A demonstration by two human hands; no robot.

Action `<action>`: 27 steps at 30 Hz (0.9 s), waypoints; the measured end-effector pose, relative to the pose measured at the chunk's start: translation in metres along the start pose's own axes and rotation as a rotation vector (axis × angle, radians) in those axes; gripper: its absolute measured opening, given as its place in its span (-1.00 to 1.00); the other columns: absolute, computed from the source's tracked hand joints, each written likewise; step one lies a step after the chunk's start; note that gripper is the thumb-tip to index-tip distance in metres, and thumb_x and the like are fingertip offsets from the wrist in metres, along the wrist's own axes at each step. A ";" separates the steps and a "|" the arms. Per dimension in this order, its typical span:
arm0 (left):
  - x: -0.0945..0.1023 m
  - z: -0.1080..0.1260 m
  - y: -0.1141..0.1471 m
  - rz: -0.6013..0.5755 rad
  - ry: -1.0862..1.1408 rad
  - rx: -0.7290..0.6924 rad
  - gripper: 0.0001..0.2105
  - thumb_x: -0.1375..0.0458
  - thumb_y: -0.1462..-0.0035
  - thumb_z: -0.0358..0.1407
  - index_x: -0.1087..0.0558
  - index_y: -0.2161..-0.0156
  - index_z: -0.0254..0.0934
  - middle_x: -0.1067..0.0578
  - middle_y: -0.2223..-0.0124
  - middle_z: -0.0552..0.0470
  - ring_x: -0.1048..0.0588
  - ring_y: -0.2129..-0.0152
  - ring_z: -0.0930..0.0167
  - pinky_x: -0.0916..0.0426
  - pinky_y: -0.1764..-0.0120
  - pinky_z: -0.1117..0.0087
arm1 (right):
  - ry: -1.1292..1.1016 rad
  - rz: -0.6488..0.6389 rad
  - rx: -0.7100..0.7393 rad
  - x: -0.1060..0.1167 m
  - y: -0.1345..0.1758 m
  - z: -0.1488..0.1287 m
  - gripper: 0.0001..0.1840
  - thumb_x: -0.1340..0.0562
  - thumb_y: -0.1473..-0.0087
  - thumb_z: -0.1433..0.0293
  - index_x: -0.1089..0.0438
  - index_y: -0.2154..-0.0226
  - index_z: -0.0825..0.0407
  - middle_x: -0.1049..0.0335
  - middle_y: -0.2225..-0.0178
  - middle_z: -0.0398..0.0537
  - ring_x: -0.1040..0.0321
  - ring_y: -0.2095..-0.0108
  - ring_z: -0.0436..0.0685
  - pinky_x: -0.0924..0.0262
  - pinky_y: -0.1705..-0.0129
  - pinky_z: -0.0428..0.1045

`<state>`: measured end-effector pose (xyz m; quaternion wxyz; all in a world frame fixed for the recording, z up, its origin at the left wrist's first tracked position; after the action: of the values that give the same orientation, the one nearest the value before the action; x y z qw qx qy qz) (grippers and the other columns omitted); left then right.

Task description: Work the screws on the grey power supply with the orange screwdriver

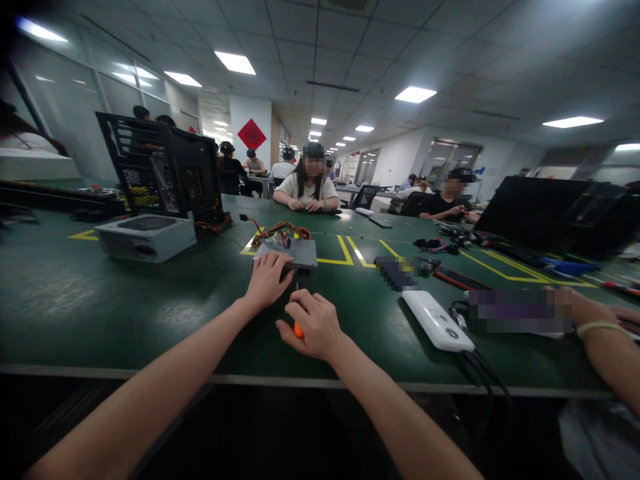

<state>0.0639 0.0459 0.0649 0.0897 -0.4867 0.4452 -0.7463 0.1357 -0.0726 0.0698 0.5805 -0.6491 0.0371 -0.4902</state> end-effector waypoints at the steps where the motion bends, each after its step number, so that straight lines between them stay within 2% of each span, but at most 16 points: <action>1: 0.000 0.000 0.000 0.001 0.001 -0.001 -0.78 -0.02 -0.13 -0.29 -0.32 0.10 -0.23 -0.36 0.11 -0.06 -0.28 0.13 0.25 -0.16 0.08 0.21 | -0.033 0.003 -0.018 0.000 0.000 0.002 -0.86 -0.12 -0.04 0.31 -0.22 0.35 0.05 -0.31 0.33 -0.01 -0.29 0.40 0.02 -0.17 0.42 -0.08; 4: 0.000 0.001 0.000 0.003 0.004 -0.003 -0.78 -0.02 -0.13 -0.28 -0.32 0.10 -0.23 -0.36 0.11 -0.05 -0.28 0.13 0.26 -0.16 0.08 0.21 | -0.071 0.017 -0.025 0.000 0.000 0.002 -0.86 -0.12 -0.03 0.33 -0.18 0.35 0.05 -0.31 0.34 0.00 -0.30 0.40 0.01 -0.16 0.45 -0.11; 9: 0.001 0.000 0.000 0.010 0.006 -0.001 -0.78 -0.01 -0.14 -0.28 -0.32 0.09 -0.23 -0.36 0.11 -0.06 -0.28 0.13 0.26 -0.16 0.09 0.21 | 0.097 0.018 0.075 -0.001 0.000 -0.009 -0.88 -0.15 -0.03 0.33 -0.21 0.47 0.02 -0.33 0.37 -0.06 -0.26 0.48 -0.03 -0.13 0.45 -0.08; 11: 0.001 0.000 0.000 0.008 0.009 0.000 -0.78 -0.01 -0.14 -0.29 -0.32 0.10 -0.23 -0.36 0.11 -0.06 -0.28 0.13 0.26 -0.16 0.08 0.20 | 0.106 0.050 0.043 0.001 0.001 -0.006 -0.93 -0.15 -0.02 0.38 -0.21 0.42 0.02 -0.32 0.34 -0.03 -0.29 0.43 0.00 -0.17 0.43 -0.08; 14: 0.001 0.000 0.000 0.009 0.018 -0.002 -0.79 -0.01 -0.14 -0.29 -0.32 0.10 -0.22 -0.36 0.11 -0.06 -0.29 0.13 0.26 -0.16 0.08 0.21 | 0.032 0.150 -0.025 0.007 0.004 0.001 -0.83 -0.17 0.01 0.41 -0.16 0.31 0.03 -0.30 0.30 0.02 -0.32 0.33 0.04 -0.24 0.39 -0.08; 17: 0.001 0.000 0.000 0.015 0.025 0.002 -0.79 -0.01 -0.14 -0.30 -0.33 0.11 -0.22 -0.36 0.12 -0.06 -0.29 0.13 0.26 -0.16 0.08 0.21 | 0.015 0.205 -0.005 0.009 0.005 0.001 -0.77 -0.17 0.01 0.42 -0.10 0.27 0.01 -0.32 0.34 -0.02 -0.33 0.36 0.04 -0.25 0.38 -0.07; 20: 0.001 -0.001 -0.001 0.014 0.027 0.003 -0.79 -0.02 -0.13 -0.31 -0.33 0.11 -0.22 -0.36 0.12 -0.06 -0.29 0.14 0.26 -0.16 0.08 0.20 | 0.083 0.240 0.036 0.011 0.004 -0.003 -0.73 -0.16 0.00 0.47 -0.09 0.22 -0.01 -0.37 0.32 -0.03 -0.34 0.32 0.05 -0.25 0.30 -0.03; 24: 0.000 -0.002 -0.001 0.011 0.033 0.004 -0.79 -0.01 -0.13 -0.29 -0.34 0.11 -0.22 -0.37 0.13 -0.06 -0.30 0.15 0.26 -0.16 0.09 0.21 | 0.179 0.251 0.019 0.014 0.002 -0.001 -0.63 -0.14 0.01 0.57 -0.09 0.14 -0.02 -0.36 0.20 0.04 -0.31 0.24 0.10 -0.21 0.20 0.07; 27: 0.001 0.000 0.000 0.012 0.047 -0.008 -0.73 -0.02 -0.12 -0.29 -0.34 0.05 -0.19 -0.36 0.07 -0.06 -0.29 0.11 0.26 -0.15 0.07 0.21 | 0.204 0.218 0.030 0.013 0.001 -0.001 -0.62 -0.16 0.04 0.56 -0.11 0.16 -0.06 -0.31 0.17 0.02 -0.26 0.21 0.13 -0.21 0.18 0.12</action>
<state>0.0632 0.0453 0.0651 0.0817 -0.4666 0.4533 -0.7551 0.1422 -0.0817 0.0759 0.6331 -0.5795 0.1589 -0.4880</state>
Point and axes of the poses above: each hand's wrist, its own y-axis away from the middle knuckle, its own x-axis out of the back of the hand, z = x × y, the point moved 9 cm from there along -y, towards the middle knuckle
